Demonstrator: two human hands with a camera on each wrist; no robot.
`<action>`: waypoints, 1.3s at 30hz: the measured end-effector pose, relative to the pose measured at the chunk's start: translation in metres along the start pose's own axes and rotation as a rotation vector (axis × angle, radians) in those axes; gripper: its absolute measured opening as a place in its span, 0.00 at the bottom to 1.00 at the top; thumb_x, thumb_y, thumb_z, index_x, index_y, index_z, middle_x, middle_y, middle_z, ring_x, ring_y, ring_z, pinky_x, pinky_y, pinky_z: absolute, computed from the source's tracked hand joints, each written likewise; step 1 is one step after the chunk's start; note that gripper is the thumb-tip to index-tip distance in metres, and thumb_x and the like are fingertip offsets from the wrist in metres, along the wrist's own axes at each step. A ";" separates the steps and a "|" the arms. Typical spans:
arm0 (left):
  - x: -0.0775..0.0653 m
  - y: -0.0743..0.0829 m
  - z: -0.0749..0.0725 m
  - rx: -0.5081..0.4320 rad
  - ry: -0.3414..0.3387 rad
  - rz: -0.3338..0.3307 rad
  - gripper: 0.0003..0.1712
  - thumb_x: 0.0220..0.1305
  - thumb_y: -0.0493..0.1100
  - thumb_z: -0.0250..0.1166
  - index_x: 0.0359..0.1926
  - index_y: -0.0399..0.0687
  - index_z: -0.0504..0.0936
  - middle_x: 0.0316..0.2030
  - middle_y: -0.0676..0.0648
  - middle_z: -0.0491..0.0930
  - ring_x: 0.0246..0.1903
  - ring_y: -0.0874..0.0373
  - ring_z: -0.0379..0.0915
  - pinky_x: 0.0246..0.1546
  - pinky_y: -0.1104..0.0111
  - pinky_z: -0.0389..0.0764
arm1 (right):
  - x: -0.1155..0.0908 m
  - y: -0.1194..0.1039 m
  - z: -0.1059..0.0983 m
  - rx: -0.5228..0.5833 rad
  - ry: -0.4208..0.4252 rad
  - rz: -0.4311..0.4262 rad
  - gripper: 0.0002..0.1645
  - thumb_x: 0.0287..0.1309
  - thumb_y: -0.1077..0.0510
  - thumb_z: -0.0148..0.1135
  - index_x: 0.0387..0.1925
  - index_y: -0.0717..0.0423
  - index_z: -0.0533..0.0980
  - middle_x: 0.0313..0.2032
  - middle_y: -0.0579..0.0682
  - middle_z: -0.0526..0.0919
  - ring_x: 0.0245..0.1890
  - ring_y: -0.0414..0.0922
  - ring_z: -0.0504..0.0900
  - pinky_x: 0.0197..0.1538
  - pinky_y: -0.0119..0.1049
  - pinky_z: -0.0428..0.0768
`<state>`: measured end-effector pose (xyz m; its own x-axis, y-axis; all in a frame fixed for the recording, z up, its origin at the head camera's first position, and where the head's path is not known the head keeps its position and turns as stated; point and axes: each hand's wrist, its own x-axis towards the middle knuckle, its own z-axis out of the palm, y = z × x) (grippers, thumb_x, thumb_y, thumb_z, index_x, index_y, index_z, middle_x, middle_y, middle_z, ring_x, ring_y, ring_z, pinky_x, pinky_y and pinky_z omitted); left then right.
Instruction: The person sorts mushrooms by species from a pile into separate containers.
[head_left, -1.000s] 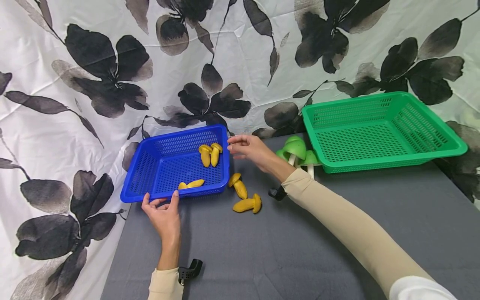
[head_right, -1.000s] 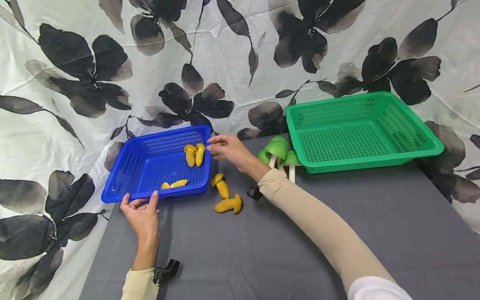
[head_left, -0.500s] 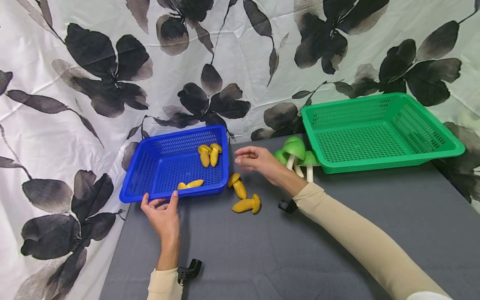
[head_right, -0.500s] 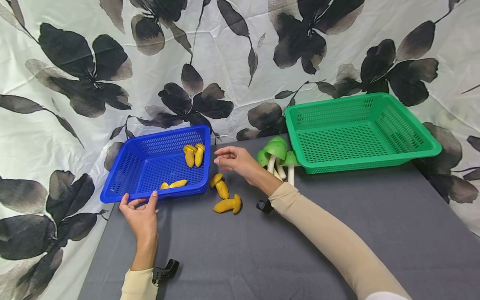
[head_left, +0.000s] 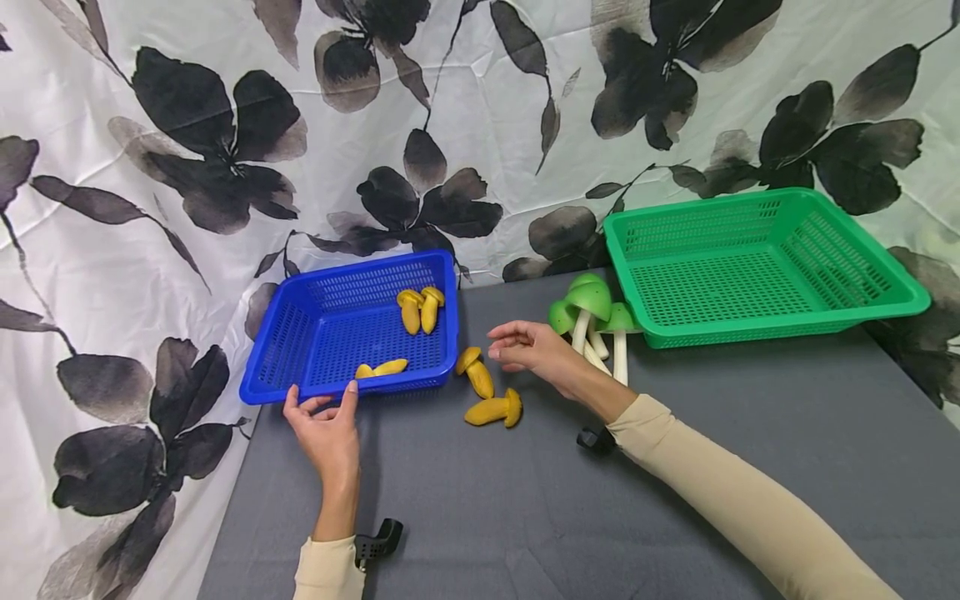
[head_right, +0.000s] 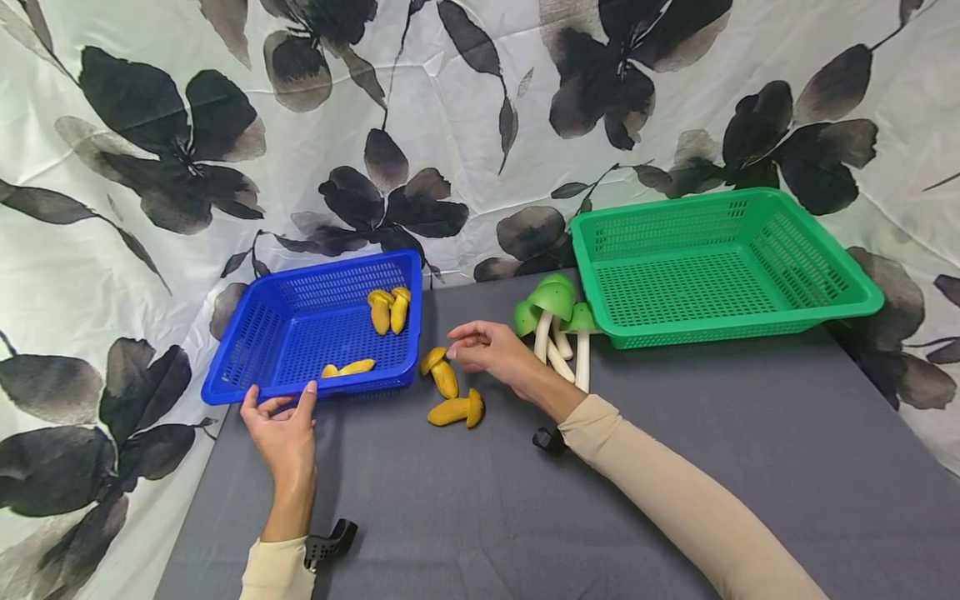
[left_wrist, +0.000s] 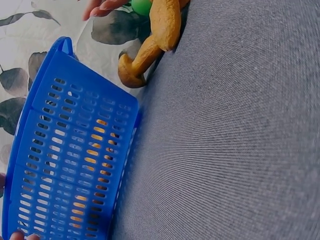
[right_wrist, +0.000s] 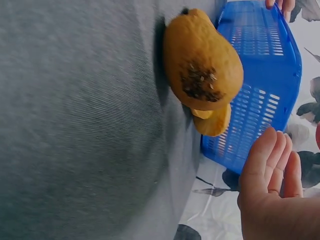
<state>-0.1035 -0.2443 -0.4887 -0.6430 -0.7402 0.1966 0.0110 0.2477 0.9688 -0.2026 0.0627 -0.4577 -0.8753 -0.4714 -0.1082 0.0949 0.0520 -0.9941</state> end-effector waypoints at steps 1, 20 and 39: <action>0.000 0.000 0.000 0.009 0.000 0.003 0.53 0.60 0.57 0.75 0.77 0.52 0.54 0.47 0.47 0.73 0.32 0.54 0.72 0.31 0.73 0.71 | -0.002 0.001 0.000 -0.005 0.002 0.002 0.24 0.66 0.57 0.68 0.60 0.58 0.75 0.57 0.62 0.80 0.59 0.60 0.78 0.61 0.53 0.78; 0.001 -0.004 -0.001 0.038 0.019 0.023 0.54 0.57 0.56 0.77 0.76 0.49 0.56 0.46 0.51 0.73 0.35 0.55 0.75 0.32 0.74 0.72 | -0.034 0.035 0.006 -0.192 0.023 0.001 0.32 0.58 0.58 0.74 0.61 0.66 0.74 0.54 0.64 0.79 0.49 0.49 0.80 0.50 0.38 0.80; 0.001 -0.005 0.000 0.033 0.019 0.017 0.54 0.57 0.57 0.77 0.76 0.51 0.56 0.47 0.52 0.72 0.38 0.53 0.74 0.33 0.73 0.73 | -0.035 0.039 0.016 -0.466 0.040 0.000 0.26 0.52 0.64 0.74 0.54 0.63 0.78 0.44 0.54 0.82 0.41 0.46 0.80 0.45 0.37 0.79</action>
<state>-0.1037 -0.2466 -0.4935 -0.6286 -0.7470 0.2165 -0.0034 0.2809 0.9597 -0.1606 0.0676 -0.4925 -0.8939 -0.4371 -0.0990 -0.1203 0.4467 -0.8866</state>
